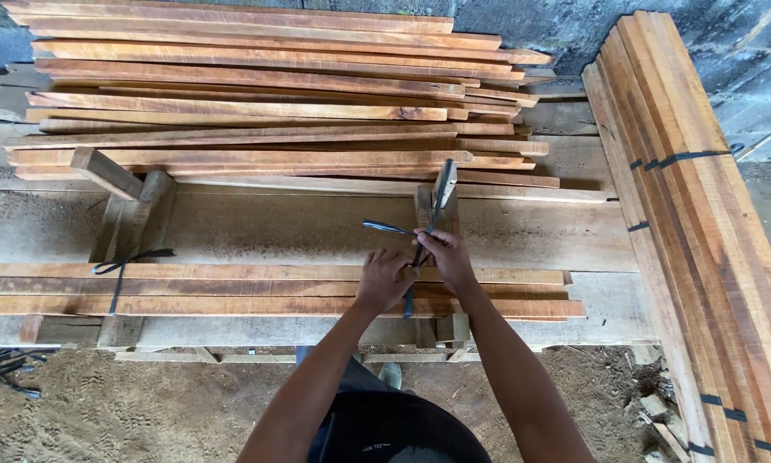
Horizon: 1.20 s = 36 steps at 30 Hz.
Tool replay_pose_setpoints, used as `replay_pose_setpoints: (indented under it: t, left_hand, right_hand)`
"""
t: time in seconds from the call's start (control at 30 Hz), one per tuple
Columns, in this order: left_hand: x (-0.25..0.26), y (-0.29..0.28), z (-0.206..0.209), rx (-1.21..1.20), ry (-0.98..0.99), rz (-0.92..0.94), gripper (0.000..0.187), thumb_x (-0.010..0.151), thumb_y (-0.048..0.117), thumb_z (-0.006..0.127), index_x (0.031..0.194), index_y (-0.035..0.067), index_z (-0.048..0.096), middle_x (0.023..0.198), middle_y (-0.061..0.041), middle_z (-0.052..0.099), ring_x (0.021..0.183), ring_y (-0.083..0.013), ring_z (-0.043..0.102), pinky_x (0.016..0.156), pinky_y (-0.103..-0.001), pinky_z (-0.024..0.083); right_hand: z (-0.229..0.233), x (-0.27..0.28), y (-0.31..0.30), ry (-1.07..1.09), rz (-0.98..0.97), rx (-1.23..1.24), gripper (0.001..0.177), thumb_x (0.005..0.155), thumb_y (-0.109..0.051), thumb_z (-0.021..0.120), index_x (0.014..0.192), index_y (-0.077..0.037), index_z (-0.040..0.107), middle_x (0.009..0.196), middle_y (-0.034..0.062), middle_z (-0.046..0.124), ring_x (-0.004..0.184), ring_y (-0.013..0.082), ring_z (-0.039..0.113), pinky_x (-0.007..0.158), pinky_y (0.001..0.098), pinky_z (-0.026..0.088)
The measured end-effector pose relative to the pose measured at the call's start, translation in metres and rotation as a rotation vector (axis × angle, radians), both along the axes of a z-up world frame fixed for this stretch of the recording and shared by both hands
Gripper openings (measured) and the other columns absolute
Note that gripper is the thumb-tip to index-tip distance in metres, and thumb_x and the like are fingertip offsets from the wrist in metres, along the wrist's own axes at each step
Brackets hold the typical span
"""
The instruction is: Bundling thin wooden planks together using plastic straps and a hand tool.
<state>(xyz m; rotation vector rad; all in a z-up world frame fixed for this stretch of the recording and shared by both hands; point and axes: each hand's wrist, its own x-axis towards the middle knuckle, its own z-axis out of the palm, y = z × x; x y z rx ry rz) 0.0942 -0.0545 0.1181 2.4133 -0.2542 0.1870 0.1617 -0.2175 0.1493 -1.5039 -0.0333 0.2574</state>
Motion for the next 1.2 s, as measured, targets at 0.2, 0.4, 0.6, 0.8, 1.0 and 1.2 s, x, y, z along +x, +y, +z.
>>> replay_pose_setpoints:
  t: [0.2,0.4,0.6,0.8,1.0,1.2]
  left_hand:
    - [-0.004,0.002,0.018,-0.154,0.056,0.003,0.030,0.107,0.038,0.054,0.099,0.012,0.068,0.092,-0.009,0.065,0.101,-0.0311,0.064,0.107,-0.052,0.042]
    - [0.016,0.016,-0.042,-0.240,0.078,-0.079,0.016,0.105,0.031,0.058,0.100,0.018,0.067,0.091,-0.005,0.070,0.100,-0.0315,0.067,0.103,-0.052,0.046]
    - [0.033,0.029,-0.090,-0.894,0.592,0.011,0.045,0.100,0.052,0.069,0.107,0.009,0.076,0.081,-0.014,0.065,0.075,-0.0254,0.065,0.072,-0.043,0.057]
    - [0.013,0.019,-0.028,-0.729,0.614,-0.021,0.030,0.094,0.043,0.077,0.102,0.017,0.066,0.117,-0.016,0.051,0.141,-0.0610,0.025,0.117,-0.074,0.019]
    - [0.026,0.015,-0.062,-0.504,0.465,0.049,0.031,0.080,0.049,0.083,0.086,0.023,0.067,0.079,0.002,0.062,0.093,-0.0192,0.066,0.115,-0.049,0.029]
    - [0.003,-0.003,0.022,-0.391,0.419,0.160,0.025,0.088,0.038,0.073,0.098,0.015,0.074,0.077,-0.006,0.064,0.104,-0.0274,0.065,0.125,-0.048,0.025]
  right_hand:
    - [-0.031,0.008,-0.013,0.113,0.012,0.286,0.013,0.095,-0.011,0.078,0.103,0.000,0.079,0.081,0.0138,0.071,0.072,0.0193,0.066,0.066,0.0304,0.050]
    - [-0.018,0.001,-0.016,0.152,0.095,0.415,0.008,0.087,-0.002,0.077,0.094,0.001,0.080,0.089,0.0174,0.072,0.081,0.0246,0.067,0.081,0.0376,0.056]
    - [-0.050,0.012,-0.021,0.089,0.154,0.380,0.008,0.083,0.003,0.075,0.087,-0.002,0.079,0.087,0.0143,0.069,0.086,0.0265,0.064,0.086,0.0436,0.051]
    - [-0.043,0.007,-0.019,0.067,0.140,0.381,0.008,0.084,0.005,0.075,0.086,-0.001,0.079,0.091,0.0150,0.071,0.089,0.0264,0.065,0.087,0.0423,0.051]
    - [-0.020,0.000,-0.016,0.031,0.170,0.363,0.011,0.082,0.007,0.074,0.078,-0.002,0.078,0.087,0.0131,0.070,0.083,0.0245,0.063,0.083,0.0421,0.049]
    - [-0.018,-0.001,-0.015,0.007,0.142,0.354,0.004,0.081,0.003,0.077,0.081,-0.001,0.079,0.089,0.0122,0.070,0.085,0.0198,0.064,0.080,0.0384,0.050]
